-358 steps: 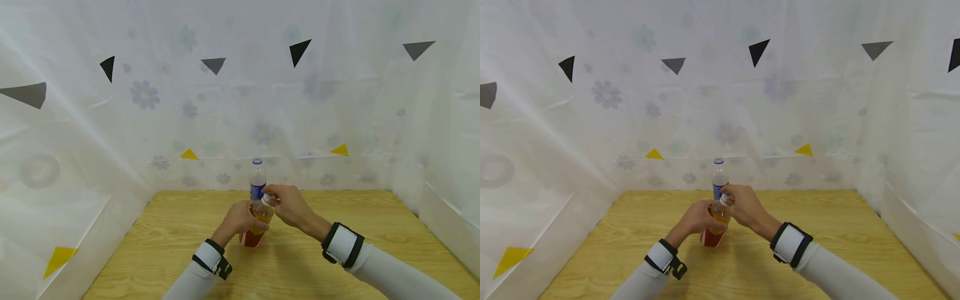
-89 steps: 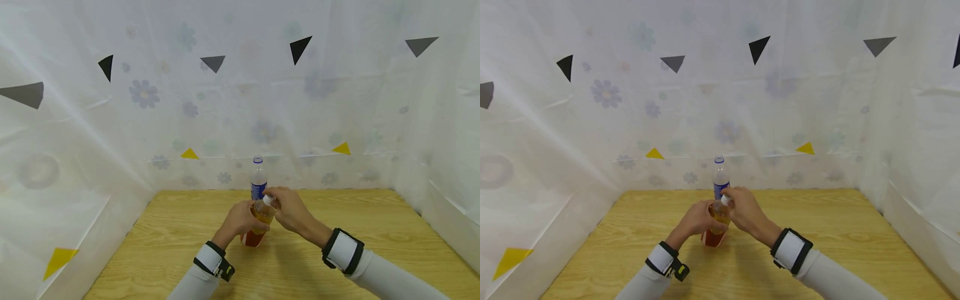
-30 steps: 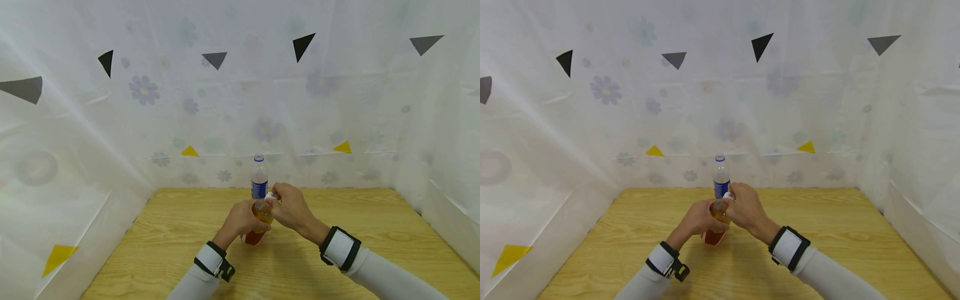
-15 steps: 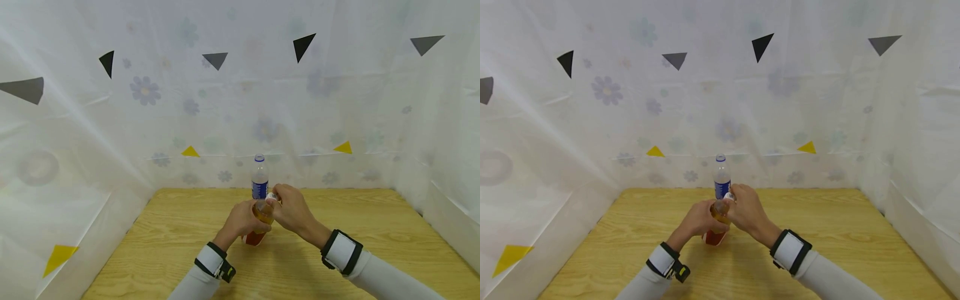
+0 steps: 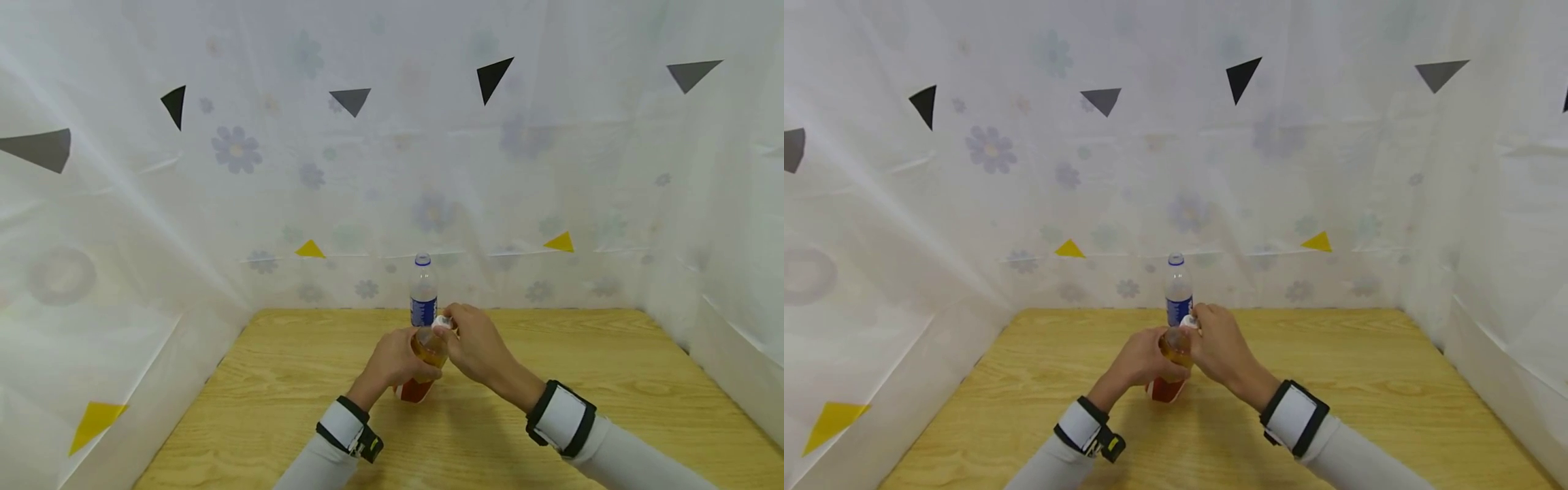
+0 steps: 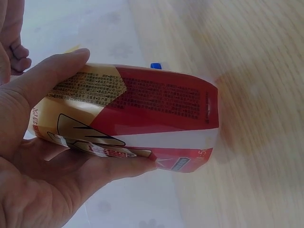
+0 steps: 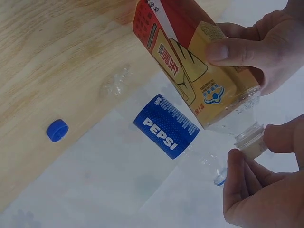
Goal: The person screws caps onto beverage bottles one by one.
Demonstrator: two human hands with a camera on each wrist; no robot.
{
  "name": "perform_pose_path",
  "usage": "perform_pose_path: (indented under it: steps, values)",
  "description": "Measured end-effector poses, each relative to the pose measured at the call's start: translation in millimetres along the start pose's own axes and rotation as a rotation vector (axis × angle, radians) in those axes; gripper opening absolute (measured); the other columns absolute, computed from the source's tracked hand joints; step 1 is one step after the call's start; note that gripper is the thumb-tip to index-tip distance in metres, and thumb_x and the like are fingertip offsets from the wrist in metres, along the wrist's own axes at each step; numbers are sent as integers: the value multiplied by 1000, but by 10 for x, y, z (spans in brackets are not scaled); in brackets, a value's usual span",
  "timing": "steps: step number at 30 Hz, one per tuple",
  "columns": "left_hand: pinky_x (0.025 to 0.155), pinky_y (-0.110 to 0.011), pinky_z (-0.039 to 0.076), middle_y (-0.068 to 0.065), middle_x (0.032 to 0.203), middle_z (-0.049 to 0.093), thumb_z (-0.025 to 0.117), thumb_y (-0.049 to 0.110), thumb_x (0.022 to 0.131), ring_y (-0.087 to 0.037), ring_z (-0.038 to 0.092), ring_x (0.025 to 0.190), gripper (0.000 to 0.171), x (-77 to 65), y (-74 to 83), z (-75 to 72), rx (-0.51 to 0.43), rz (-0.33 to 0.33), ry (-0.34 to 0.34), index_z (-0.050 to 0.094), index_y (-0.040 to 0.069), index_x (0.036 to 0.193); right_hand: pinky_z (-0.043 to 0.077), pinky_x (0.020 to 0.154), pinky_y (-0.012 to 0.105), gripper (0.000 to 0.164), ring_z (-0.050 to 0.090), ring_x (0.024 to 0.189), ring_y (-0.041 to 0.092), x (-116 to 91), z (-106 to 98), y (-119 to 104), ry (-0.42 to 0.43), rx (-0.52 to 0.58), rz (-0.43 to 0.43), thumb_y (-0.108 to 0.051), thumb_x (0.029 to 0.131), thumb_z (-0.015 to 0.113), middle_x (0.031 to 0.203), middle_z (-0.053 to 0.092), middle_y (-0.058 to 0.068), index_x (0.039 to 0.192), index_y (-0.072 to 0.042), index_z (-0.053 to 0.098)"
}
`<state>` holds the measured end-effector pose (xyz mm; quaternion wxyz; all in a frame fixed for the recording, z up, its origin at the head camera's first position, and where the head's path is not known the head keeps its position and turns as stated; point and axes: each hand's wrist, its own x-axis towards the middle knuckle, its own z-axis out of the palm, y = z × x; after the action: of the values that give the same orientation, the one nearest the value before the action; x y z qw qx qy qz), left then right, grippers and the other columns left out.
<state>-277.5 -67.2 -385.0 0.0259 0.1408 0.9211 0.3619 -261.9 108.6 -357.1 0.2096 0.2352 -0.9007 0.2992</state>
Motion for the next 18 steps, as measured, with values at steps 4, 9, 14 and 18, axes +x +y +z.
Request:
perform_pose_path:
  steps: [4, 9, 14, 18]
  values:
    - [87, -45, 58, -8, 112, 73, 93, 30, 72, -27, 70, 101, 61, -8, 3, -11, 17, 16, -1, 66, 10, 123, 57, 83, 49, 44, 66, 103, 36, -17, -59, -39, -85, -4, 41, -25, 98, 69, 114, 68, 20, 130, 4, 59]
    - [87, -46, 58, -8, 112, 73, 93, 29, 72, -27, 71, 101, 62, -17, 17, -26, 15, 22, -5, 66, 9, 124, 53, 95, 58, 49, 62, 117, 42, -13, -142, -64, -135, 2, 21, -12, 97, 66, 128, 65, 22, 143, 0, 52]
    - [88, -46, 58, -8, 112, 74, 93, 29, 71, -27, 71, 101, 63, -25, 22, -27, 0, 33, -10, 66, 10, 125, 58, 89, 50, 33, 67, 109, 36, -2, -148, -55, -119, 31, -39, 2, 96, 61, 121, 70, 18, 129, 0, 64]
    - [88, -46, 58, -8, 112, 74, 93, 29, 72, -27, 71, 101, 63, -27, 20, -15, -4, 36, -7, 66, 10, 126, 59, 86, 46, 27, 68, 105, 34, -10, -113, -46, -92, 41, -39, 4, 96, 61, 117, 71, 17, 122, 0, 68]
